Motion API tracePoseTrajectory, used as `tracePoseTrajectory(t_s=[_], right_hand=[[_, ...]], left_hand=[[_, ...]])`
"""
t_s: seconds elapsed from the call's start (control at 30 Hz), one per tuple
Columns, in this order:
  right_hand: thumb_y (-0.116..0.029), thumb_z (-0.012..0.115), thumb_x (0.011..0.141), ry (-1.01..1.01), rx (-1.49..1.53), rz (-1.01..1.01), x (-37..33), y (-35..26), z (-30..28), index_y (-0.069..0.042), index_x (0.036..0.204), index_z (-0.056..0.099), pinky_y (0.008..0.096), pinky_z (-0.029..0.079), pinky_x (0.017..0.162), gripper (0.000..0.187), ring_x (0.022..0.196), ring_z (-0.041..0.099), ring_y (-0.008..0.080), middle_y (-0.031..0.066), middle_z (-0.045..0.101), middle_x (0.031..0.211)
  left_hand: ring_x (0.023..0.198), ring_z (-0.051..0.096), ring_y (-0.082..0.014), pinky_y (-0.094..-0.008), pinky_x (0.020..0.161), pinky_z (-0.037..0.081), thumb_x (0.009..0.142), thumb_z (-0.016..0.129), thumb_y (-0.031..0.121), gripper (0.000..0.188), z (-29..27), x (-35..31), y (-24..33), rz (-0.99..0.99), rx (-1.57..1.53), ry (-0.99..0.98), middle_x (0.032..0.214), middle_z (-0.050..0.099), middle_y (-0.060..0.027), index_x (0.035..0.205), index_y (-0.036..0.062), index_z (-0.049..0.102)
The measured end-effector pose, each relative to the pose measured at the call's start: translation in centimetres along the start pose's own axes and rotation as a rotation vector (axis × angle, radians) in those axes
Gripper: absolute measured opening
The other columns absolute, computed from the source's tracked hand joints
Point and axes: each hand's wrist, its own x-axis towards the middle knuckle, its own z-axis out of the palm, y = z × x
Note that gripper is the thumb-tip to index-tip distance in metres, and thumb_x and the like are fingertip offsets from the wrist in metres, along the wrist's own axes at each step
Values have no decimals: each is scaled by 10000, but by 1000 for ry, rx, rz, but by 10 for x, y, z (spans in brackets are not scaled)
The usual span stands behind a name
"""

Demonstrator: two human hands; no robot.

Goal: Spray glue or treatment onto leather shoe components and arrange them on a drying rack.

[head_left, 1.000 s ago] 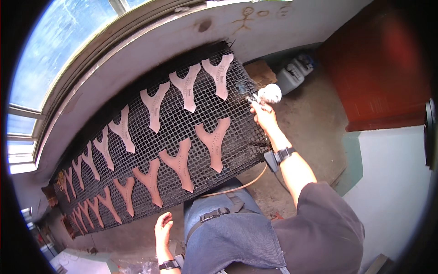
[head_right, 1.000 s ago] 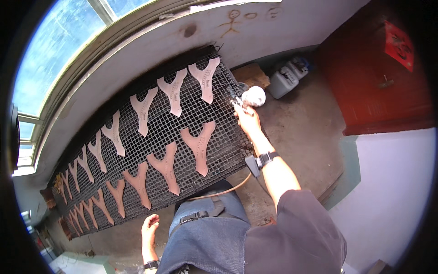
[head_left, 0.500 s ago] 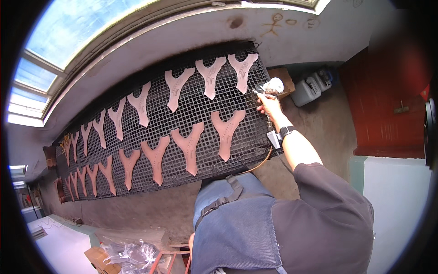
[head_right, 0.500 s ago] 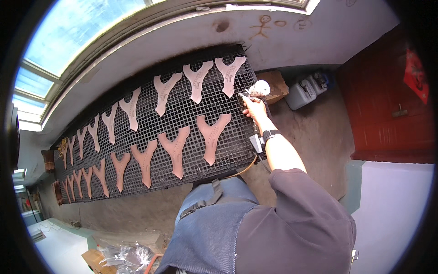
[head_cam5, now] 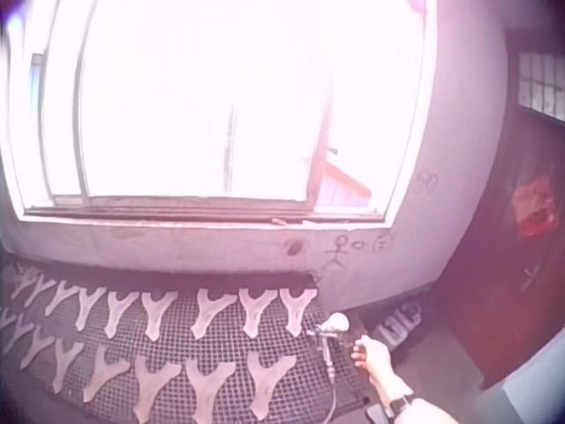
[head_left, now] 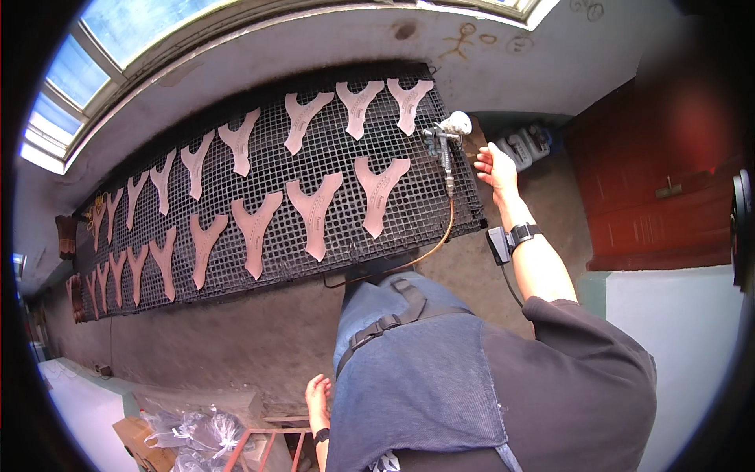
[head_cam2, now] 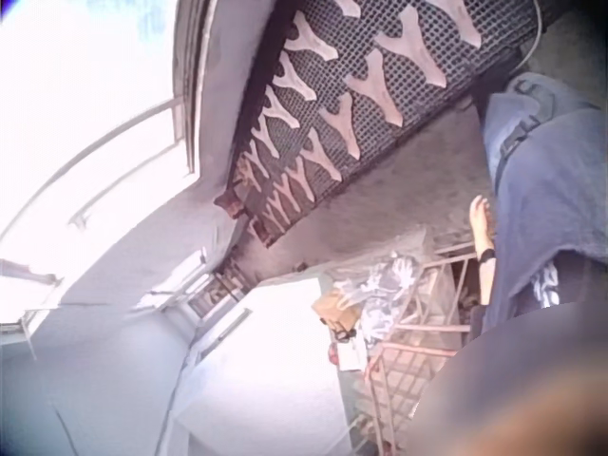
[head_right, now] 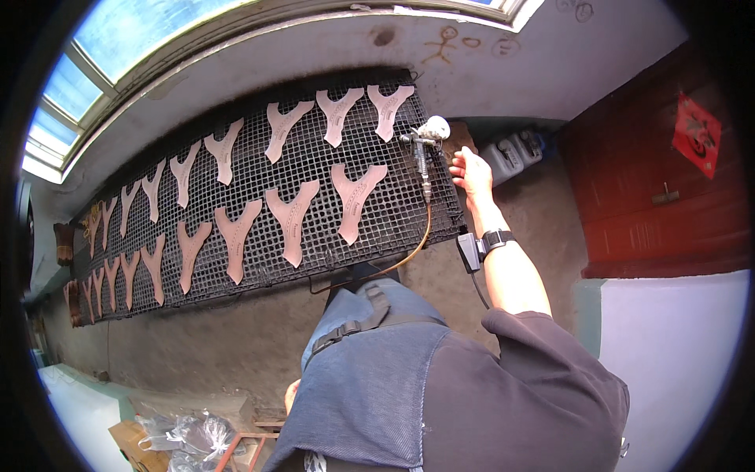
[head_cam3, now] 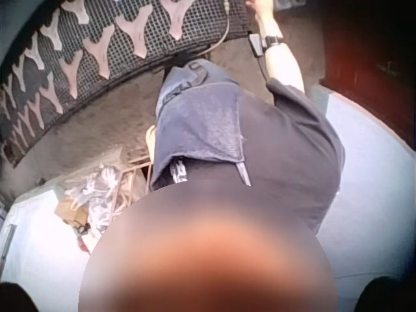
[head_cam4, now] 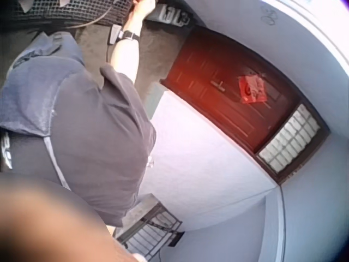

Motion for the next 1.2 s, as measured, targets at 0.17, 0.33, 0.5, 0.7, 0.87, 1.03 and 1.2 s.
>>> tracePoseTrajectory(t_s=[0.17, 0.33, 0.5, 0.7, 0.87, 1.03, 1.2], right_hand=[[-323, 694, 992, -147, -162, -176, 38, -26, 51, -60, 1058, 744, 231, 519, 600, 276, 756, 677, 78, 18, 724, 917], [-298, 718, 951, -593, -890, -495, 92, -55, 106, -32, 1173, 724, 311, 563, 788, 346, 845, 696, 144, 66, 751, 987], [-174, 698, 857, -785, -1556, -857, 138, -59, 151, -98, 1158, 708, 440, 572, 883, 311, 1036, 688, 339, 129, 720, 1076], [-71, 716, 780, -925, -1749, -1194, 190, -46, 180, -114, 1160, 689, 420, 568, 901, 383, 1148, 611, 296, 96, 635, 1147], [-72, 753, 740, -1099, -1687, -1361, 210, -36, 194, -120, 1166, 660, 393, 539, 928, 438, 1192, 574, 274, 71, 606, 1168], [-66, 724, 690, -1299, -1616, -1412, 212, -31, 202, -103, 1087, 640, 419, 495, 985, 407, 1182, 557, 294, 89, 593, 1141], [-68, 708, 679, -1469, -1663, -1366, 212, -45, 222, -91, 951, 610, 428, 497, 940, 291, 1150, 566, 292, 82, 599, 1065]], left_hand=[[983, 688, -166, -300, 840, 536, 977, 623, 103, 362, 4, 2, 4, -57, -73, 149, 1142, 740, -95, 1331, 33, 631], [997, 684, -165, -310, 899, 560, 1004, 601, 77, 327, 13, 0, -42, -51, -27, 78, 1136, 725, -117, 1317, -19, 610], [977, 681, -174, -313, 883, 557, 999, 596, 59, 311, 25, -29, -32, -133, -95, 212, 1121, 721, -119, 1296, -31, 614], [1004, 682, -151, -303, 868, 518, 990, 612, 158, 352, 70, -65, 41, -167, -34, 392, 1151, 735, -65, 1328, 65, 642], [1026, 674, -149, -276, 868, 513, 1001, 599, 153, 372, 99, -85, 68, -129, -98, 352, 1194, 723, -89, 1353, 37, 622], [1049, 682, -175, -289, 900, 532, 1009, 596, 115, 351, 121, -99, 59, -140, -46, 347, 1201, 720, -109, 1345, 13, 622], [1035, 684, -172, -297, 925, 531, 1007, 593, 95, 347, 135, -123, 64, -209, -80, 395, 1186, 722, -104, 1342, 7, 621]])
